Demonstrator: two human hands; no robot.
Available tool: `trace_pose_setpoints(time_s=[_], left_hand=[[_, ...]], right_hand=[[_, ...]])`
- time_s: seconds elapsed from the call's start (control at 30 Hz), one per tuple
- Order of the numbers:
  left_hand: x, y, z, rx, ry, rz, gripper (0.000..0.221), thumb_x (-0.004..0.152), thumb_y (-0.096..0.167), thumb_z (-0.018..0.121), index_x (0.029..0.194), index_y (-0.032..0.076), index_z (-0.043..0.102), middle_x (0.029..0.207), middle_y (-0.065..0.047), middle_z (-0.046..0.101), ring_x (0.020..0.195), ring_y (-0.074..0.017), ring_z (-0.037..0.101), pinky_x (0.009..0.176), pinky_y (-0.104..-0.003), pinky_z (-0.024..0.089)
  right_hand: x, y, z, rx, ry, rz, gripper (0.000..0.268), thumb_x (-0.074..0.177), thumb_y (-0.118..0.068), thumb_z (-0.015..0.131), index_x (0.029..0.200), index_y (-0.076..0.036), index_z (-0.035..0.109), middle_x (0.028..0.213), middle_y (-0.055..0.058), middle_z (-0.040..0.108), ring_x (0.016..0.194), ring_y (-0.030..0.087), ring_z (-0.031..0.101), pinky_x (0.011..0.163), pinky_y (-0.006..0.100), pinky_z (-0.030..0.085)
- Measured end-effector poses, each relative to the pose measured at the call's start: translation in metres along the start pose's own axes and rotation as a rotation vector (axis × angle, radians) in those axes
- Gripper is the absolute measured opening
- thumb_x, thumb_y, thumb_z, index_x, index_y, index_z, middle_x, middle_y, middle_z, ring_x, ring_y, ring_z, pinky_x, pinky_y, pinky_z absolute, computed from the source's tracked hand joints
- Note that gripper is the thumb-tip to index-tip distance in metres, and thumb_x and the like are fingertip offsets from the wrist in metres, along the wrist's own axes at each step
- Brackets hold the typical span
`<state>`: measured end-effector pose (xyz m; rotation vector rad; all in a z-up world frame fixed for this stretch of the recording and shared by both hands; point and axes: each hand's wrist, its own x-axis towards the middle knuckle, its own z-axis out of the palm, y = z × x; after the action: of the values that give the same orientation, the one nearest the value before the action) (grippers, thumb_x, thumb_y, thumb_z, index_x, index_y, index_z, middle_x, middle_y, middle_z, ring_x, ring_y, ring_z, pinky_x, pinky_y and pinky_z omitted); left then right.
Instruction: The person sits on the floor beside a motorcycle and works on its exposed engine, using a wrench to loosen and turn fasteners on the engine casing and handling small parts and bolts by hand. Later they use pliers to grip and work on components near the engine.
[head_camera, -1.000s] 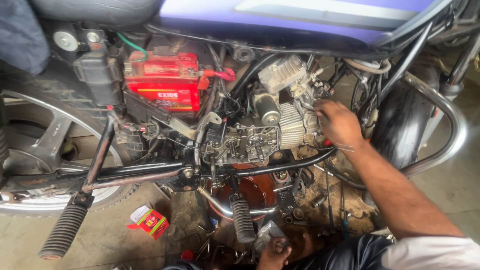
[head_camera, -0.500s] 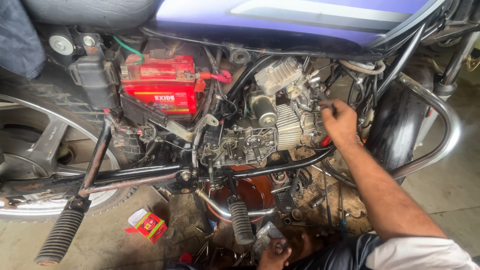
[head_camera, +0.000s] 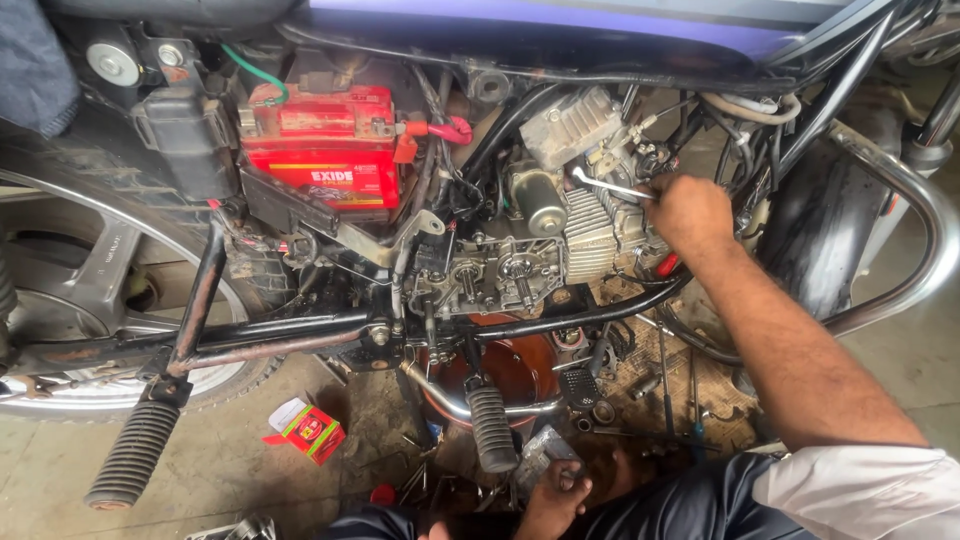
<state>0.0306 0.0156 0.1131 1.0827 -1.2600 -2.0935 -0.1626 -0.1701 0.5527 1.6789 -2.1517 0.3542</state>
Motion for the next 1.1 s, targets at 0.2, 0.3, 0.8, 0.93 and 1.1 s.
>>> trace_pose_setpoints(time_s=[0.2, 0.3, 0.8, 0.93, 1.1], left_hand=[[-0.017, 0.030, 0.004, 0.114, 0.005, -0.071, 0.053, 0.100, 0.030, 0.071, 0.140, 0.005, 0.049, 0.091, -0.003, 0.059, 0.069, -0.0052, 0.059, 0.062, -0.020, 0.054], [-0.010, 0.023, 0.004, 0.096, 0.018, -0.097, 0.052, 0.100, 0.029, 0.071, 0.141, 0.006, 0.049, 0.095, -0.001, 0.056, 0.072, -0.0041, 0.057, 0.064, -0.020, 0.056], [-0.017, 0.028, 0.003, 0.043, 0.011, -0.089, 0.054, 0.098, 0.030, 0.073, 0.141, 0.005, 0.049, 0.095, -0.001, 0.063, 0.067, -0.0050, 0.058, 0.058, -0.020, 0.049], [-0.007, 0.017, 0.003, 0.063, -0.010, -0.068, 0.054, 0.099, 0.030, 0.071, 0.141, 0.005, 0.048, 0.095, -0.002, 0.064, 0.067, -0.0052, 0.059, 0.058, -0.020, 0.050], [-0.022, 0.034, 0.003, 0.023, 0.022, -0.070, 0.053, 0.098, 0.028, 0.073, 0.140, 0.005, 0.050, 0.094, -0.001, 0.053, 0.070, -0.0041, 0.057, 0.060, -0.020, 0.052]], right_hand=[[-0.003, -0.008, -0.004, 0.069, -0.069, 0.087, 0.032, 0.094, -0.043, 0.075, 0.109, -0.015, 0.078, 0.086, 0.008, 0.077, 0.081, 0.024, 0.075, 0.078, 0.043, 0.060], [-0.004, -0.009, -0.004, 0.107, -0.090, 0.153, 0.028, 0.099, -0.040, 0.075, 0.111, -0.016, 0.079, 0.088, 0.009, 0.078, 0.083, 0.023, 0.074, 0.082, 0.042, 0.060], [-0.008, -0.006, 0.009, 0.257, 0.001, 0.177, 0.026, 0.093, -0.035, 0.079, 0.110, -0.015, 0.078, 0.093, 0.006, 0.079, 0.089, 0.022, 0.075, 0.086, 0.040, 0.058], [-0.006, -0.003, 0.020, 0.245, -0.004, 0.203, 0.025, 0.093, -0.035, 0.079, 0.108, -0.015, 0.078, 0.092, 0.006, 0.079, 0.087, 0.021, 0.075, 0.084, 0.040, 0.057], [-0.008, 0.000, 0.036, 0.480, 0.116, 0.204, 0.022, 0.092, -0.023, 0.079, 0.111, -0.011, 0.077, 0.095, 0.007, 0.077, 0.088, 0.022, 0.075, 0.084, 0.038, 0.058]])
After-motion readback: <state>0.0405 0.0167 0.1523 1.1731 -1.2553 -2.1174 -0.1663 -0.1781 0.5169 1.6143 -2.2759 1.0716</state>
